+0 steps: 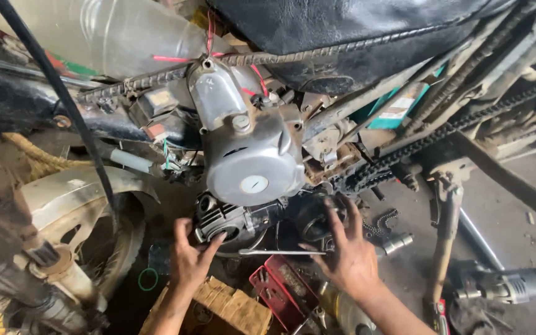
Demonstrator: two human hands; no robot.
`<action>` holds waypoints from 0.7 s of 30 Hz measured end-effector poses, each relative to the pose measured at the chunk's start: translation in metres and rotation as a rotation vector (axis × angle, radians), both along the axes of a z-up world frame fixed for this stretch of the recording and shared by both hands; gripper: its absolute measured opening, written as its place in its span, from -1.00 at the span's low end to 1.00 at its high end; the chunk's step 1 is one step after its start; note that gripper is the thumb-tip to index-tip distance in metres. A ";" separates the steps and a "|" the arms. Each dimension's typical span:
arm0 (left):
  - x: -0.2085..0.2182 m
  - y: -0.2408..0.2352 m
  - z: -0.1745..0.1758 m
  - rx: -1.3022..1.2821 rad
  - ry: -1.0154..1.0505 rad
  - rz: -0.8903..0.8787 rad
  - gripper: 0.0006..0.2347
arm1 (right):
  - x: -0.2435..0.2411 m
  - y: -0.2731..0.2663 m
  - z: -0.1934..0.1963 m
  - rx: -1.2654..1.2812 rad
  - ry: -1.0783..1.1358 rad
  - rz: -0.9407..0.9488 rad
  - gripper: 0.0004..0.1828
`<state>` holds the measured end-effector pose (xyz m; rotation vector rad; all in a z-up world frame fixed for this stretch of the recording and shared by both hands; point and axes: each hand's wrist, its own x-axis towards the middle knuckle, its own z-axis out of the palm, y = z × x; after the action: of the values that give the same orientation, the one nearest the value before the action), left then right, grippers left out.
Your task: The person works on a motorcycle engine, using a wrench to tighten bolts on the cylinder head. They handle engine parts, including a piston and cylinder head, and use tools like a wrench and screwdriver to adjust components.
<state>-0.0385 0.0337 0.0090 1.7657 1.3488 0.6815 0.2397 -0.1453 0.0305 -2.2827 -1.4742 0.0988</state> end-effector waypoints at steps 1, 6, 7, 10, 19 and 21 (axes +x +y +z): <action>-0.001 0.002 -0.004 -0.001 0.003 0.002 -0.31 | 0.001 0.003 -0.001 -0.001 0.003 0.002 0.24; 0.000 0.000 -0.005 0.039 -0.116 -0.022 -0.35 | 0.006 -0.002 -0.015 0.322 -0.174 0.288 -0.42; 0.000 -0.001 -0.006 0.041 -0.117 -0.023 -0.35 | 0.005 -0.010 -0.024 0.323 -0.175 0.288 -0.42; 0.000 -0.001 -0.006 0.134 -0.034 0.004 -0.33 | 0.003 -0.024 -0.042 0.407 -0.053 0.150 -0.43; 0.000 -0.002 -0.011 0.090 -0.064 0.005 -0.33 | 0.004 -0.004 -0.059 0.264 -0.028 -0.073 0.42; 0.002 -0.004 -0.008 0.090 -0.168 -0.017 -0.36 | -0.003 0.005 -0.043 0.196 0.094 -0.096 0.48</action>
<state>-0.0363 0.0293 0.0015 1.7454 1.2051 0.8730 0.2367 -0.1406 -0.0128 -2.1557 -1.2669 0.0312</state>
